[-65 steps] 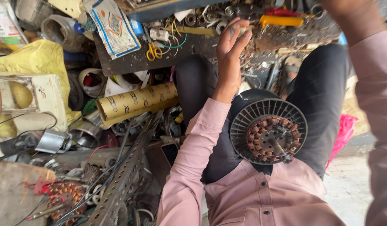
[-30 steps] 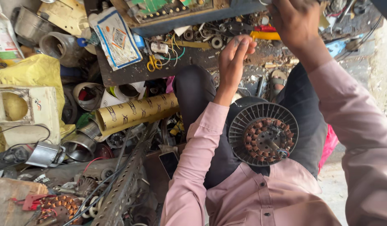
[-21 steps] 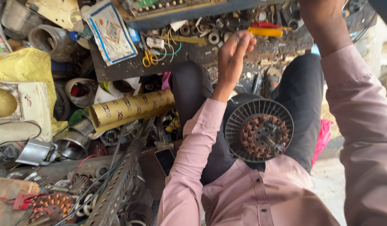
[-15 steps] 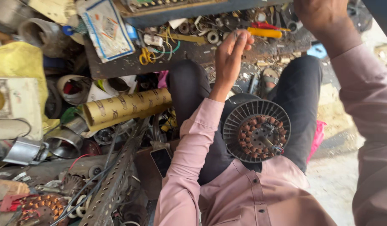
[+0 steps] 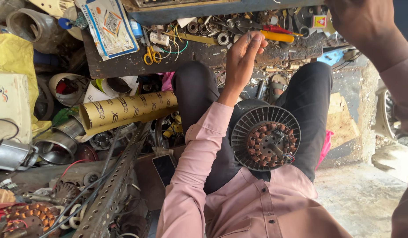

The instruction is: The person sits on the floor and uses pliers to pull and adjust copper windings on a motor stator held between their legs. They repeatedly reposition the stator and use the pliers to manipulate individual coils.

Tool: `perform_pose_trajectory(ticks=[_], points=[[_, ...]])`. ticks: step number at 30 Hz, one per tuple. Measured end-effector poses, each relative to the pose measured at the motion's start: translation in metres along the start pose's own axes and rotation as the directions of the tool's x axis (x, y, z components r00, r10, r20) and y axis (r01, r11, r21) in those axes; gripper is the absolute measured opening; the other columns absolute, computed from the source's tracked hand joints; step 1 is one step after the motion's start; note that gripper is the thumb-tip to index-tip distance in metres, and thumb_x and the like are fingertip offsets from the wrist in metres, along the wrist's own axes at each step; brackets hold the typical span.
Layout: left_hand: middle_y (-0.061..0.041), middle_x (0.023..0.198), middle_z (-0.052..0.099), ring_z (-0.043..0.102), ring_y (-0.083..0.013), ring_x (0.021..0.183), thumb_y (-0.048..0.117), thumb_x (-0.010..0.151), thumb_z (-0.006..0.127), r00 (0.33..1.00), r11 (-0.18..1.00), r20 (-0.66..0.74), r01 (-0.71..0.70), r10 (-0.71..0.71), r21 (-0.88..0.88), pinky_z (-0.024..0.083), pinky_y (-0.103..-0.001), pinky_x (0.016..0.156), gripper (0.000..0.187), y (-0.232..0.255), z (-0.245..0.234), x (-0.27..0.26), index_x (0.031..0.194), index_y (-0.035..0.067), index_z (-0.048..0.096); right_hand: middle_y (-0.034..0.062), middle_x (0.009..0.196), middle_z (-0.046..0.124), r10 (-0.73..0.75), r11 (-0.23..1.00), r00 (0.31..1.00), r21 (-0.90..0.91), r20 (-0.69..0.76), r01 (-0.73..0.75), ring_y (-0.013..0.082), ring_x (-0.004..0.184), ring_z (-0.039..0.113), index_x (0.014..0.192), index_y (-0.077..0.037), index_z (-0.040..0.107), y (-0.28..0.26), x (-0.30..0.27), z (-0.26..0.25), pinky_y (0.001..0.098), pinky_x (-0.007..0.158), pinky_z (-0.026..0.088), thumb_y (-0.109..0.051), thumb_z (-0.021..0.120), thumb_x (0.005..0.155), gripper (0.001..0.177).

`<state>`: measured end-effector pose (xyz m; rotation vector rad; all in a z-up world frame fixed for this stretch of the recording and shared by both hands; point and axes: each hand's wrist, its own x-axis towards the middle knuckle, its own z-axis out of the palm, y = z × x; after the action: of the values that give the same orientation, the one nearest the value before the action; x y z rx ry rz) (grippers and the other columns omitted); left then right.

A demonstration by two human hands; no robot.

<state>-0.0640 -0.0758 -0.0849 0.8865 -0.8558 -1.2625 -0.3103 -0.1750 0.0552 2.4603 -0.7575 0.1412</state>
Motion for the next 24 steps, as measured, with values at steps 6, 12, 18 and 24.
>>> perform_pose_trajectory(ticks=[6,12,18,24], points=[[-0.007,0.106,0.073,0.067,-0.0152,0.097,0.047,0.109,0.053,0.998,0.998,-0.012,0.057,-0.056,0.037,0.054,-0.03,0.084,0.048,-0.003,0.001,0.002,0.126,0.005,0.065,0.003,0.078,0.058,-0.069,0.983,0.989,0.161,-0.128,0.089,0.0184,0.066,0.062,0.104,-0.004,0.074,-0.015,0.003,-0.015,0.0308,0.056,0.047,-0.008,0.082,0.094,0.014],[-0.003,0.129,0.064,0.071,-0.0214,0.108,0.058,0.096,0.057,0.963,0.96,0.106,0.258,-0.247,-0.107,0.065,-0.034,0.082,0.068,0.01,0.005,0.002,0.145,0.011,0.05,0.0152,0.09,0.071,-0.133,0.923,0.854,0.252,-0.503,0.292,0.0313,0.091,0.076,0.104,0.001,0.077,-0.055,0.005,-0.015,0.035,0.065,0.058,0.003,0.082,0.086,0.019],[-0.015,0.139,0.067,0.068,-0.0217,0.117,0.054,0.1,0.068,0.879,0.815,0.426,0.402,-0.216,-0.417,0.058,-0.038,0.088,0.072,-0.034,0.017,-0.012,0.149,0.004,0.053,0.0259,0.108,0.073,0.2,0.751,0.929,0.658,-0.31,0.058,0.0399,0.106,0.075,0.105,0.0,0.074,-0.136,0.004,-0.062,0.0495,0.091,0.063,0.012,0.076,0.087,0.022],[-0.014,0.101,0.074,0.07,-0.0205,0.098,0.032,0.104,0.076,0.957,0.713,0.275,0.129,0.093,-0.689,0.056,-0.041,0.079,0.03,-0.121,0.052,0.015,0.103,0.003,0.071,0.0251,0.123,0.068,0.258,0.557,0.966,0.814,0.017,-0.163,0.0375,0.106,0.068,0.129,0.006,0.07,-0.168,-0.008,-0.078,0.04,0.091,0.056,-0.007,0.067,0.111,0.022]])
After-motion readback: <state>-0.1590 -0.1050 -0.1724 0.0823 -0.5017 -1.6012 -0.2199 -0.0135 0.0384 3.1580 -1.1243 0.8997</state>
